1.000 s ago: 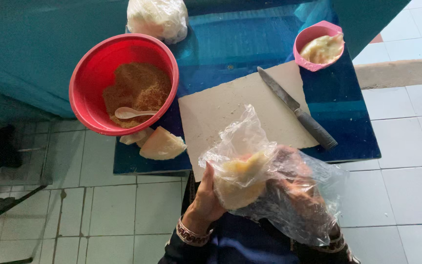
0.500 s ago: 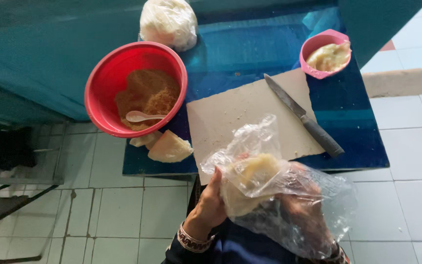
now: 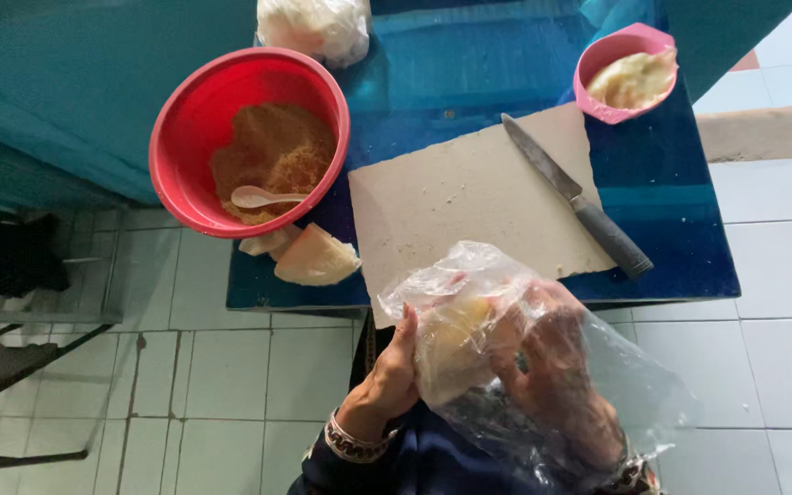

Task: The person cuts pieces from a block of dough with a knife on a board, then stretches and thins each piece by hand into a thin round and stacks the finished rounds on the board. They repeat the cut-stretch-stack cycle for several dough pieces and handle a plastic bag covering the dough.

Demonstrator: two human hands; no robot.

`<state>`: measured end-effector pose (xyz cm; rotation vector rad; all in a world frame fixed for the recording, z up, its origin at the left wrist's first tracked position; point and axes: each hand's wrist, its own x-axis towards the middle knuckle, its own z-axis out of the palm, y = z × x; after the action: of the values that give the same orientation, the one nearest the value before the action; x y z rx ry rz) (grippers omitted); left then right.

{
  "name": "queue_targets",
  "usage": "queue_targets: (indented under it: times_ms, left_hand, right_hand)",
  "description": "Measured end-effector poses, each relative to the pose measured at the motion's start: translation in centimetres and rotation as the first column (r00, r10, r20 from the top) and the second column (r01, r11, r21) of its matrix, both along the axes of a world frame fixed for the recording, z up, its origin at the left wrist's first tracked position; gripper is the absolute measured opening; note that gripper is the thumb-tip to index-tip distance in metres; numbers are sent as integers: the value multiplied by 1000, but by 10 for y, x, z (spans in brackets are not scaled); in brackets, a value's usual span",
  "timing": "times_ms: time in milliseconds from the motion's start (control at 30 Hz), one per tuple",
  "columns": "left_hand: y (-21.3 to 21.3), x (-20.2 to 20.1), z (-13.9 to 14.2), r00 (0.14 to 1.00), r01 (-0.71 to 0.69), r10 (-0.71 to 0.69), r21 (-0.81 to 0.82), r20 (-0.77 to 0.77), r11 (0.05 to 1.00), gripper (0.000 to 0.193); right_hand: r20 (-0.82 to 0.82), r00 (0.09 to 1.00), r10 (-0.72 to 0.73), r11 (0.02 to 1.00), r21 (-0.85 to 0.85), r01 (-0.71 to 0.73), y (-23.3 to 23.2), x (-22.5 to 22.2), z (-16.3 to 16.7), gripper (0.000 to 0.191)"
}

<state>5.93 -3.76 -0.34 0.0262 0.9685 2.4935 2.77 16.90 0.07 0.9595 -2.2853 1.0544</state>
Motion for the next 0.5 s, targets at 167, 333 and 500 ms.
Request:
queue_targets:
  times_ms: [167,333,500]
  left_hand:
    - [-6,0,5,995,69,-75,-92,-62,993,80]
    - [1,-1,5,992,125,-126,-45,-19,991,85]
    - [8,-2,2,999,38,-38,-10,-25,999,83]
  right_hand:
    - [33,999,-4,999,34,3,5,2,2,64]
    - [356,925,132,991,-48,-123,18,-5,-13,48]
    - [519,822,232,969,-193,-152,25,0,-21,46]
